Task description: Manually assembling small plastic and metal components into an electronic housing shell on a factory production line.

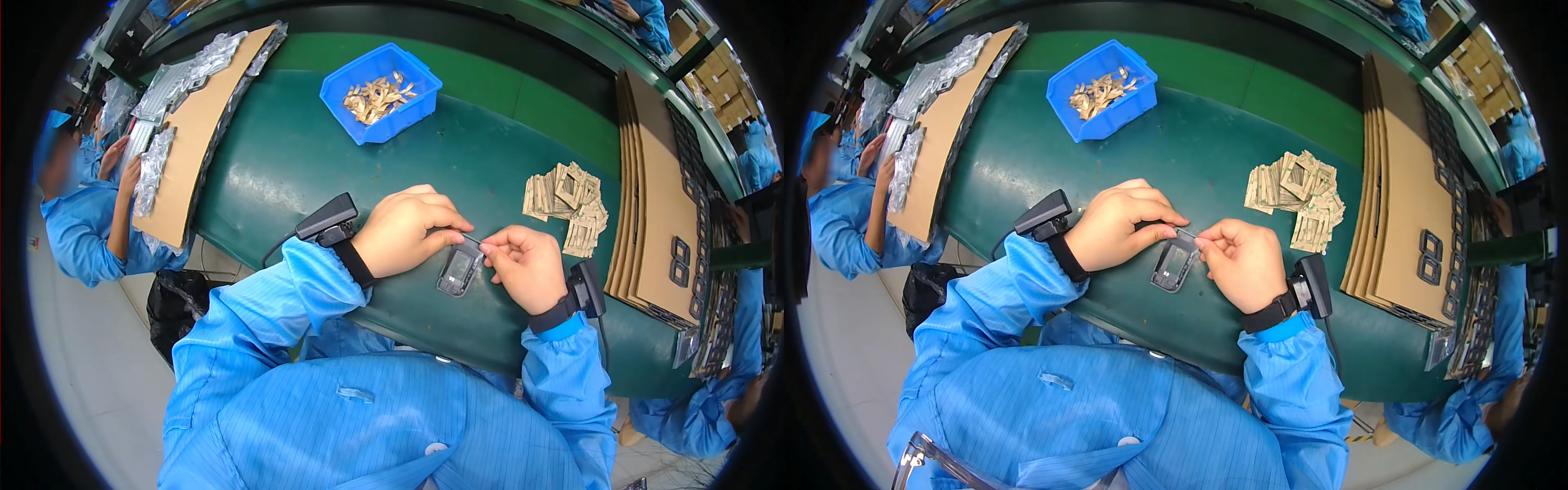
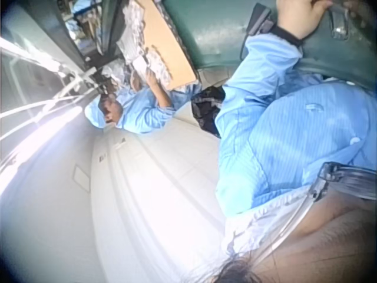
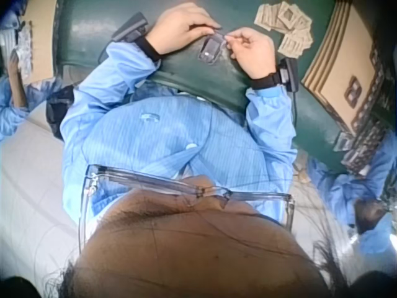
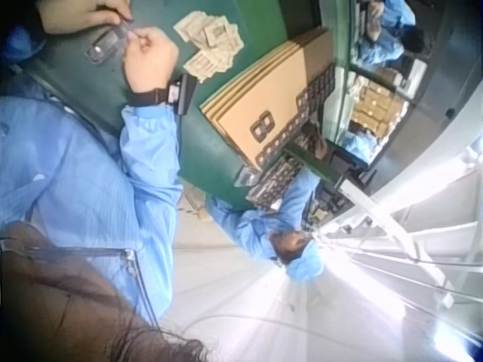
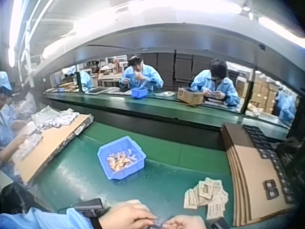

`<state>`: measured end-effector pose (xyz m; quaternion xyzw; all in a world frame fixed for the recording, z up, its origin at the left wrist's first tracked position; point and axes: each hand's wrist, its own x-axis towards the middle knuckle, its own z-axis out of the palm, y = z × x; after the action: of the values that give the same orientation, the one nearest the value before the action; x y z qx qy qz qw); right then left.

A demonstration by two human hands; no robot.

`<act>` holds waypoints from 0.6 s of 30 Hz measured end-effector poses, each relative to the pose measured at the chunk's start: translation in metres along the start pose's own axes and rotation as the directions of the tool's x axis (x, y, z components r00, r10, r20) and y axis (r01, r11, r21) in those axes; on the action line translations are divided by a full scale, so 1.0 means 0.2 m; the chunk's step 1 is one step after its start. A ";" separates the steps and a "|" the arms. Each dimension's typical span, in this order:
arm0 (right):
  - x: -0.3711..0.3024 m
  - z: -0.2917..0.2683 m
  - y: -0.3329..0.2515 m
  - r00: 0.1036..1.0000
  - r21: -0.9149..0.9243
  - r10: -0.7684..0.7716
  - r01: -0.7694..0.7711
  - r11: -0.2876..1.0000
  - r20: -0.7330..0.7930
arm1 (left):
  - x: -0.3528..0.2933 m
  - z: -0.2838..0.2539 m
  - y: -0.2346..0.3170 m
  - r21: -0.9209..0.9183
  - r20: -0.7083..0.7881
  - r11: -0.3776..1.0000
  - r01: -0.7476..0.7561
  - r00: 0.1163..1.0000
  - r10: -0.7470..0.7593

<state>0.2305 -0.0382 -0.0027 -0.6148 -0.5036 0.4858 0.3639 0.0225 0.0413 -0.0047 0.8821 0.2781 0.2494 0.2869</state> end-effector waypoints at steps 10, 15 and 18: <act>0.00 -0.01 -0.01 0.999 -0.073 -0.020 0.022 0.997 0.031 | 0.00 0.01 0.00 -0.009 -0.030 1.000 -0.014 0.999 0.014; 0.03 0.02 0.02 0.991 -0.238 -0.118 0.101 0.966 -0.058 | 0.02 0.01 0.02 0.050 0.000 0.999 -0.001 1.000 0.001; 0.02 0.05 0.02 0.978 -0.313 -0.176 0.134 0.940 -0.111 | 0.02 0.02 0.01 0.051 0.003 0.999 -0.004 1.000 0.004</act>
<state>0.2216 -0.0363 -0.0105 -0.6537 -0.5929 0.3292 0.3358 0.0280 0.0416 -0.0050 0.8901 0.2823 0.2414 0.2641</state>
